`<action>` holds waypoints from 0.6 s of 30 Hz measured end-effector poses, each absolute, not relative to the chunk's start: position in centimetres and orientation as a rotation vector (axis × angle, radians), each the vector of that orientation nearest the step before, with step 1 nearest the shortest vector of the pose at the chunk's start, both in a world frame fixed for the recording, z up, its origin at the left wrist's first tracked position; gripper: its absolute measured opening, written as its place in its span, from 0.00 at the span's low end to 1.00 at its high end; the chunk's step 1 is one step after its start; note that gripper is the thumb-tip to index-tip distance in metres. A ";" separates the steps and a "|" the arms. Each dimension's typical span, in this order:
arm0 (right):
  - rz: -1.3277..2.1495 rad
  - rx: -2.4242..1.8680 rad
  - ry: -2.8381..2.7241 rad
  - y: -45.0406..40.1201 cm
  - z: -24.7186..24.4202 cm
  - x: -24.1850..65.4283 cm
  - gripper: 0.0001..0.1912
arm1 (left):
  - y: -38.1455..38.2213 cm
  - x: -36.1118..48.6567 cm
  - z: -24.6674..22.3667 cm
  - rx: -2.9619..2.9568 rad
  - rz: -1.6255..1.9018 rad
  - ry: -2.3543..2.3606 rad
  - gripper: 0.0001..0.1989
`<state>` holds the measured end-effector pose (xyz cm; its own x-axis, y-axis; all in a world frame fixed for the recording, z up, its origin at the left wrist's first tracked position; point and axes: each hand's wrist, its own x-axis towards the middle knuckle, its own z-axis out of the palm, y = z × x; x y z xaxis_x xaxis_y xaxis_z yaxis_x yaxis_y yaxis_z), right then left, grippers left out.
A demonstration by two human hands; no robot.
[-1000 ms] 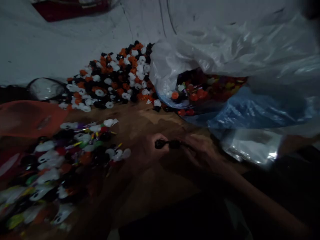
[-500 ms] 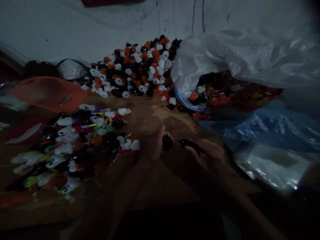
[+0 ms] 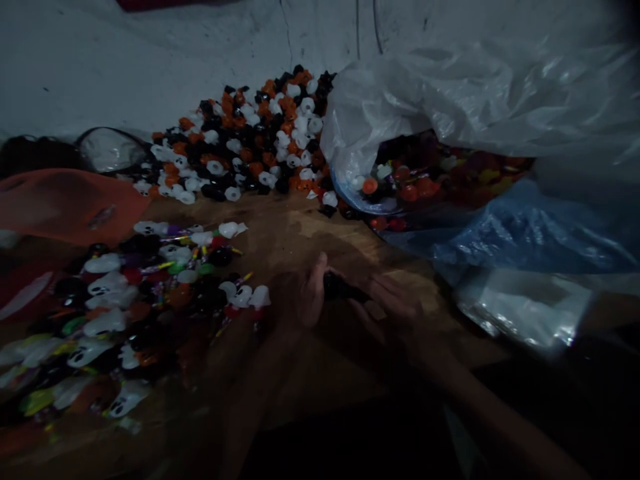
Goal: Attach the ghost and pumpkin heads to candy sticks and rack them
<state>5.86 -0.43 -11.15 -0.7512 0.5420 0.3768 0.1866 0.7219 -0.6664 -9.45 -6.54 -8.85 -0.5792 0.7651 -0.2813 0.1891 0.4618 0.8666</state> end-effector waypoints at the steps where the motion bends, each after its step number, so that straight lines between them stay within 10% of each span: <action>1: 0.767 -0.524 -2.384 -0.3 -11.2 5.9 0.15 | -6.6 -9.4 -8.9 0.802 1.079 2.029 0.28; 18: 0.724 -0.323 -2.582 1.0 -11.5 8.2 0.18 | -6.7 -8.5 -8.9 0.959 1.009 2.052 0.25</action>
<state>8.22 1.00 -11.49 -0.8773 0.3320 0.3466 0.1034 0.8360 -0.5389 -8.48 -6.66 -8.86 -0.5210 0.8227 -0.2277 0.3221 0.4365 0.8401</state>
